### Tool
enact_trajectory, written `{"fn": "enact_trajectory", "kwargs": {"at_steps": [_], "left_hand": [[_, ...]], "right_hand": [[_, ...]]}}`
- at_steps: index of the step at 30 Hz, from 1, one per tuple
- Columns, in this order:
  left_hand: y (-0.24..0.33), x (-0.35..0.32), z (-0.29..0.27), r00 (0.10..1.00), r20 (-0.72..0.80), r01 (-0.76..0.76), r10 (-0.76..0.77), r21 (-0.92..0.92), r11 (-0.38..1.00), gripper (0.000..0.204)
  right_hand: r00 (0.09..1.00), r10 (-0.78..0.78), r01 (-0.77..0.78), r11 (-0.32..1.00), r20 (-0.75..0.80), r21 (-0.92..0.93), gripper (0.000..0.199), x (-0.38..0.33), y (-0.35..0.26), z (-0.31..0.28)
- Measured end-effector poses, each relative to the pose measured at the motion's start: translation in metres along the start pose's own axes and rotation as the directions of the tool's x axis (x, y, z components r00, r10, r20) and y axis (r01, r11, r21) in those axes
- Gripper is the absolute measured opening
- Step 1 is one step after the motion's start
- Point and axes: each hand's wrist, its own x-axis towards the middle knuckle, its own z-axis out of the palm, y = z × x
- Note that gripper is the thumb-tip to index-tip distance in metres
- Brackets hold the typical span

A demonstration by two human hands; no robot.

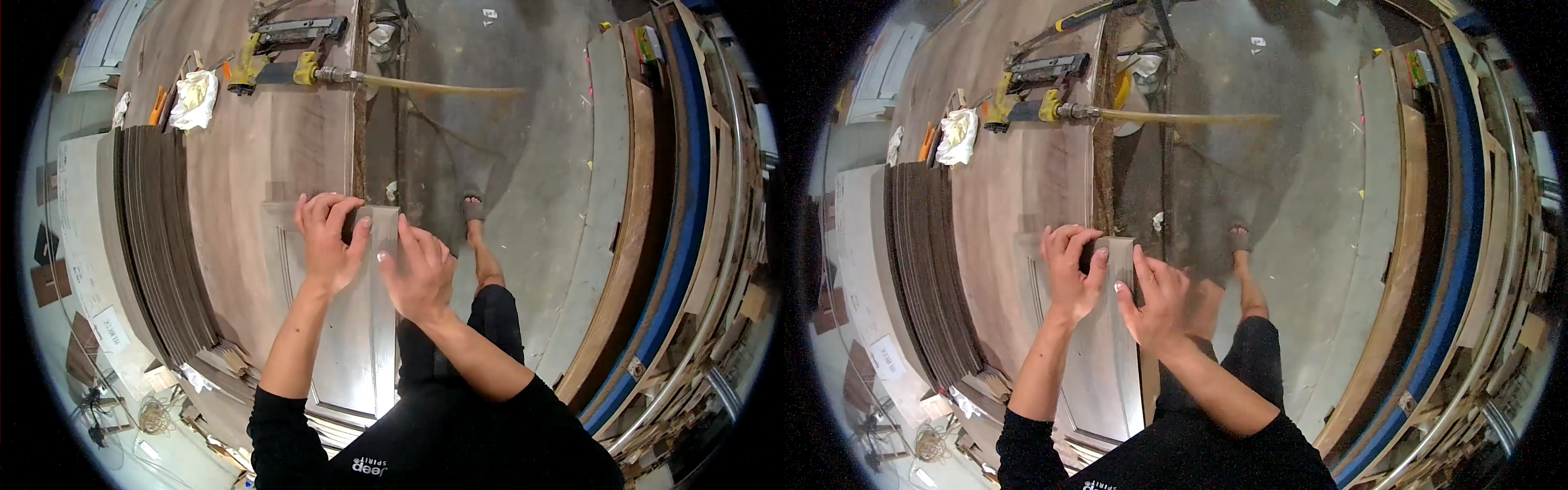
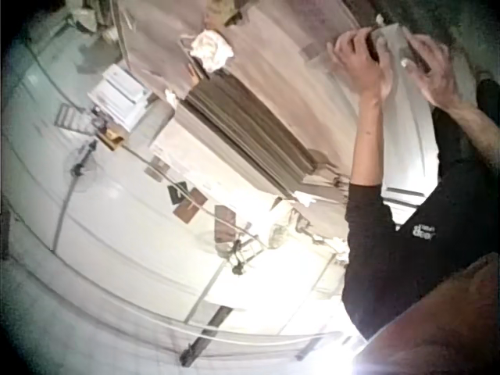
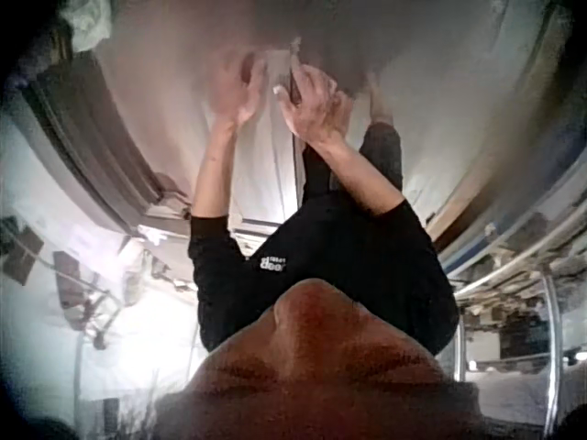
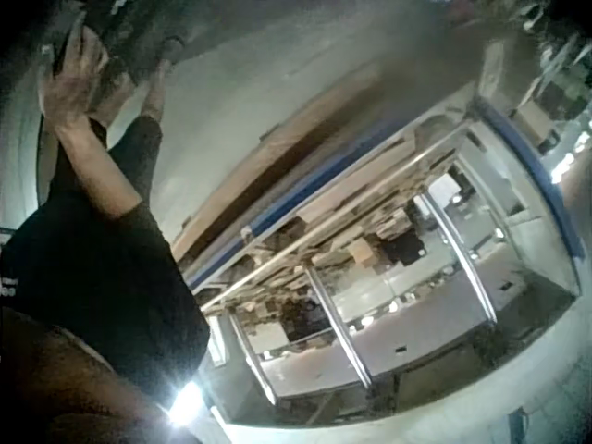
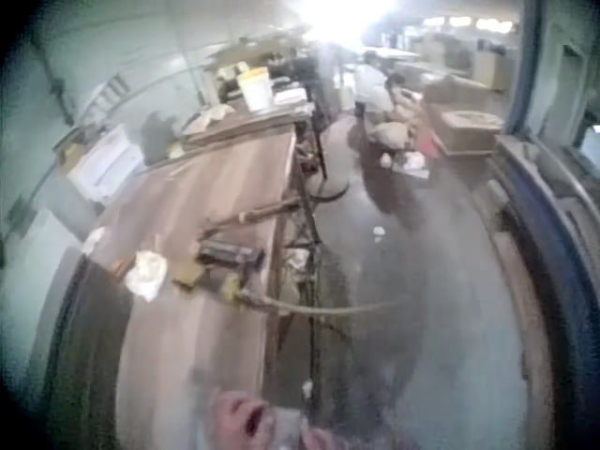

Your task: Assembling the frame of a wooden cabinet door and securing the joints using a pneumatic nail gun.

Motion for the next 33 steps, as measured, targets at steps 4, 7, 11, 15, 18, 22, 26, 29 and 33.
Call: {"fn": "enact_trajectory", "kwargs": {"at_steps": [4, 7, 11, 15, 18, 22, 26, 29, 33], "left_hand": [[0.0, 0.001, 0.0, 1.0, 0.021, -0.002, 0.002, 0.007, 1.0, 0.029], [0.001, 0.004, -0.002, 1.0, 0.03, -0.004, 0.003, 0.014, 1.0, 0.029], [0.002, 0.003, -0.006, 0.998, 0.063, -0.007, 0.004, 0.057, 0.998, 0.039], [0.043, -0.002, -0.011, 0.992, 0.045, 0.109, -0.115, 0.12, 0.987, 0.061], [0.051, -0.003, -0.002, 0.983, 0.029, 0.175, -0.18, 0.125, 0.977, 0.068], [0.051, -0.001, 0.005, 0.98, 0.014, 0.194, -0.197, 0.131, 0.972, 0.066], [0.055, 0.007, 0.011, 0.984, -0.004, 0.175, -0.176, 0.105, 0.979, 0.057], [0.051, 0.003, 0.015, 0.987, -0.032, 0.158, -0.155, 0.101, 0.982, 0.058], [0.049, 0.006, 0.014, 0.985, -0.039, 0.171, -0.168, 0.096, 0.981, 0.062]], "right_hand": [[0.999, 0.027, -0.029, 0.998, 0.042, 0.051, 0.063, -0.001, 0.001, 0.0], [0.999, 0.022, -0.025, 0.997, 0.039, 0.073, 0.062, 0.002, 0.002, 0.0], [0.991, 0.082, -0.098, 0.982, 0.104, 0.164, 0.051, 0.016, 0.007, -0.012], [0.997, 0.076, -0.064, 0.94, -0.022, 0.335, 0.041, 0.074, 0.027, -0.028], [0.976, -0.206, 0.217, 0.946, -0.07, 0.242, 0.039, 0.157, 0.009, -0.021], [0.832, -0.555, 0.537, 0.81, 0.015, 0.237, 0.035, 0.245, -0.047, 0.052], [0.766, -0.584, 0.62, 0.782, 0.271, -0.069, 0.042, 0.289, -0.075, 0.128], [0.833, -0.368, 0.493, 0.833, 0.413, -0.252, 0.047, 0.296, -0.089, 0.135], [0.815, -0.412, 0.351, 0.91, 0.408, 0.22, 0.056, 0.283, -0.084, 0.069]]}}
